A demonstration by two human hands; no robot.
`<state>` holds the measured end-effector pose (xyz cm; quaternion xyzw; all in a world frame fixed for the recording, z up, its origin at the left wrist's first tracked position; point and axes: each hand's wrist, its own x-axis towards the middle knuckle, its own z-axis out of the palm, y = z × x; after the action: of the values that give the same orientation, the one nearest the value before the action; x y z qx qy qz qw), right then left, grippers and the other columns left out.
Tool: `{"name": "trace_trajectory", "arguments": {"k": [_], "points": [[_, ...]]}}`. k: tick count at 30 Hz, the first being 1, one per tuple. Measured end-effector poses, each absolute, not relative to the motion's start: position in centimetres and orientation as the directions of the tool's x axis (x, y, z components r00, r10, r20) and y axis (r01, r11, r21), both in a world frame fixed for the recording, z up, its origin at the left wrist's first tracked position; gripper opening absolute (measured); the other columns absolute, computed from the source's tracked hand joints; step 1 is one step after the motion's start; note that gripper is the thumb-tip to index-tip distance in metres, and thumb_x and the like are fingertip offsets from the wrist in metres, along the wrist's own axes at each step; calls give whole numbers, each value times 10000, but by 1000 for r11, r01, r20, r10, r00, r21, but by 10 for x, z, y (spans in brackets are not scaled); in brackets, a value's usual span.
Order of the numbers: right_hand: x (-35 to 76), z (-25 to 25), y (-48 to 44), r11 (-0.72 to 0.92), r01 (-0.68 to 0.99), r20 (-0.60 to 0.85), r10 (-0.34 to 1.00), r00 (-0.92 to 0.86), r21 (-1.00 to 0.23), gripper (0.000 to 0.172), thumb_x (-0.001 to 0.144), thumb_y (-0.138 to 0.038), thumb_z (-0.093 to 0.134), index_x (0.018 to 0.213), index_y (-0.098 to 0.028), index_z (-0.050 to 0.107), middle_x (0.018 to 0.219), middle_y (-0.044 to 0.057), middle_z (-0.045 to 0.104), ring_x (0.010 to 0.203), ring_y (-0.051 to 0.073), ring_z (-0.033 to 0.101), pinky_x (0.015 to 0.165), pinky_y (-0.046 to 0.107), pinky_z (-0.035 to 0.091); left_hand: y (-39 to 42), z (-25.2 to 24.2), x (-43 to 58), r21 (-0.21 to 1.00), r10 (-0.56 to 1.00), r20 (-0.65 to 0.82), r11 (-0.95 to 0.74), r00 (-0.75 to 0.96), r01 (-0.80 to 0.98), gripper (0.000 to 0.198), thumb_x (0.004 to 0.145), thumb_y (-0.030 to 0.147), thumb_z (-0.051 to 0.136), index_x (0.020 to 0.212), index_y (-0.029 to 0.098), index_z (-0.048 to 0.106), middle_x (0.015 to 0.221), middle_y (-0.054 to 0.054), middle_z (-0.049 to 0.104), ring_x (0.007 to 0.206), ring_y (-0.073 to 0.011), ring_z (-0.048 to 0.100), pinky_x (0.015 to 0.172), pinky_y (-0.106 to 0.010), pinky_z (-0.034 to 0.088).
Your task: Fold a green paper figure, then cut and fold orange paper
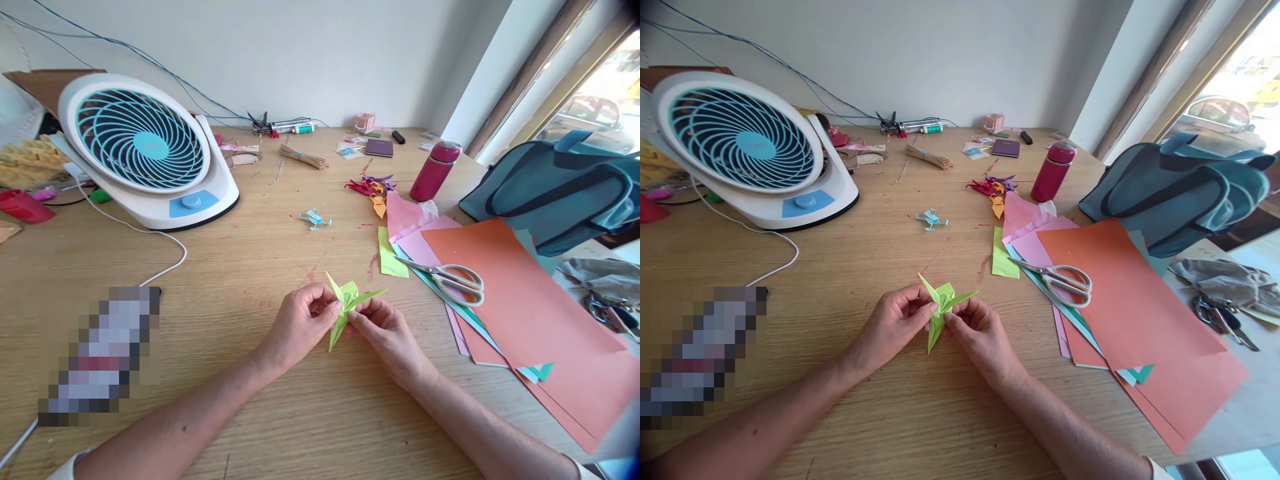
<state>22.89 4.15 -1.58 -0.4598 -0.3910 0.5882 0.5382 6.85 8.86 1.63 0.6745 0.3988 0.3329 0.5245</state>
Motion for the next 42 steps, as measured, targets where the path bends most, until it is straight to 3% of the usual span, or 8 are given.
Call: {"name": "trace_trajectory", "arguments": {"k": [5, 18, 22, 31, 42], "points": [[227, -16, 41, -128, -285, -130, 991, -14, -950, 319, 712, -466, 808, 761, -197, 645, 671, -17, 640, 603, 122, 576, 641, 273, 479, 90, 17, 68, 930, 880, 131, -269, 457, 251, 186, 857, 189, 539, 673, 170, 522, 630, 39, 491, 587, -90, 452, 546, -196, 373], [228, -15, 42, -131, -225, -137, 990, 12, -966, 338, 718, -476, 789, 742, -189, 612, 664, -22, 614, 600, 119, 558, 611, 261, 447, 90, 3, 68, 847, 822, 313, -468, 476, 253, 168, 897, 134, 522, 734, 172, 513, 716, 33, 502, 640, -87, 471, 604, -195, 387], [228, -17, 43, -122, -250, -129, 992, 12, -961, 327, 718, -474, 791, 761, -194, 627, 693, -19, 622, 634, 126, 572, 649, 269, 470, 90, 1, 68, 876, 840, 281, -423, 465, 233, 158, 905, 156, 531, 748, 171, 536, 693, 40, 503, 617, -81, 472, 592, -188, 398], [230, -20, 44, -99, -258, -109, 994, 26, -961, 314, 721, -455, 797, 767, -196, 626, 731, -10, 632, 644, 127, 575, 652, 272, 483, 86, 8, 69, 988, 855, 92, -144, 510, 62, 131, 914, 266, 553, 824, 171, 560, 674, 35, 546, 548, -88, 521, 497, -186, 471], [228, -14, 43, -49, -278, -44, 999, -26, -959, 306, 732, -456, 790, 778, -205, 620, 728, -14, 613, 690, 137, 562, 667, 269, 476, 85, 2, 68, 952, 874, 150, -253, 462, 170, 164, 900, 248, 579, 761, 176, 531, 652, 42, 526, 545, -71, 500, 512, -170, 431]]}}
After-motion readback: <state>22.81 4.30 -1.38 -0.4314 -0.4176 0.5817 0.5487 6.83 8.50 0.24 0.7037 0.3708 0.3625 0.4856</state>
